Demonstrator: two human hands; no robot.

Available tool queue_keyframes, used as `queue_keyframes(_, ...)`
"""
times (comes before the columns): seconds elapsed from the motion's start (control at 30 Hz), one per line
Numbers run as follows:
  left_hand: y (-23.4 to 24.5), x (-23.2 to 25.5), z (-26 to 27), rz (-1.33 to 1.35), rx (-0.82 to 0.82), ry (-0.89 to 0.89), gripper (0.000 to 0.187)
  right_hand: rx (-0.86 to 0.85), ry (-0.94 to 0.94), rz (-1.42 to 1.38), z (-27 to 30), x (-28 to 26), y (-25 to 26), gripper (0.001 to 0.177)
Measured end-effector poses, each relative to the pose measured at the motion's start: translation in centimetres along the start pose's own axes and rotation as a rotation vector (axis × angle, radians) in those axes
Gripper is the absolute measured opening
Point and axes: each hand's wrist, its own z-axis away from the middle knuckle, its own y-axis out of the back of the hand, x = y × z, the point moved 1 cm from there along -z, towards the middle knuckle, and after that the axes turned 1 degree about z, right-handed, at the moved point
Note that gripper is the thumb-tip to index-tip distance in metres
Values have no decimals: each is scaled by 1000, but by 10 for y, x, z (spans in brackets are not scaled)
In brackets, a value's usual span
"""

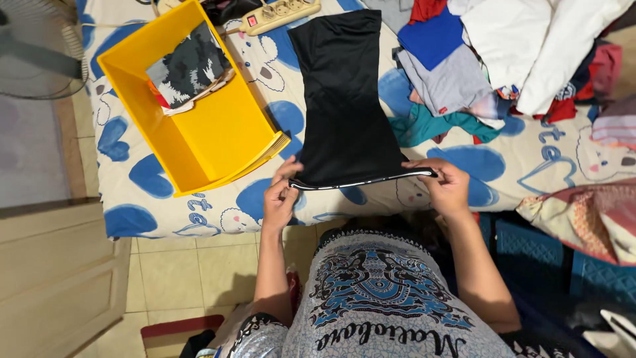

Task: The person folds a black t-shirt and places it into a yellow plastic drawer located on a bed.

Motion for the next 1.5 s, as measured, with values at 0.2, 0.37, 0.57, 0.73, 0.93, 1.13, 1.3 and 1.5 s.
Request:
queue_keyframes(0.2, 0, -101, 70, 100, 27, 590, 13, 149, -431, 275, 30, 75, 2, 20)
queue_keyframes(0.37, -7, -176, 130, 240, 16, 800, 16, 16, -345, 241, 71, 176, -1, 22)
queue_keyframes(0.57, -9, -201, 162, 325, 47, 986, 20, -69, -559, 391, 102, 226, -12, 29)
queue_keyframes(0.73, -6, -204, 162, 244, 46, 1028, 12, -22, -483, 326, 99, 238, -14, 32)
queue_keyframes(0.93, 0, -216, 139, 148, 51, 989, 13, 81, -753, 64, 66, 249, -19, 21)
queue_keyframes(1.13, -7, -230, 89, -17, 107, 848, 19, 118, -660, 6, 25, 250, -22, 19)
queue_keyframes(1.3, -17, -239, 60, -90, 167, 862, 16, 154, -679, -135, 5, 252, -23, 19)
queue_keyframes(1.5, -25, -233, 29, -73, 274, 949, 31, 150, -841, -36, -24, 268, -26, 25)
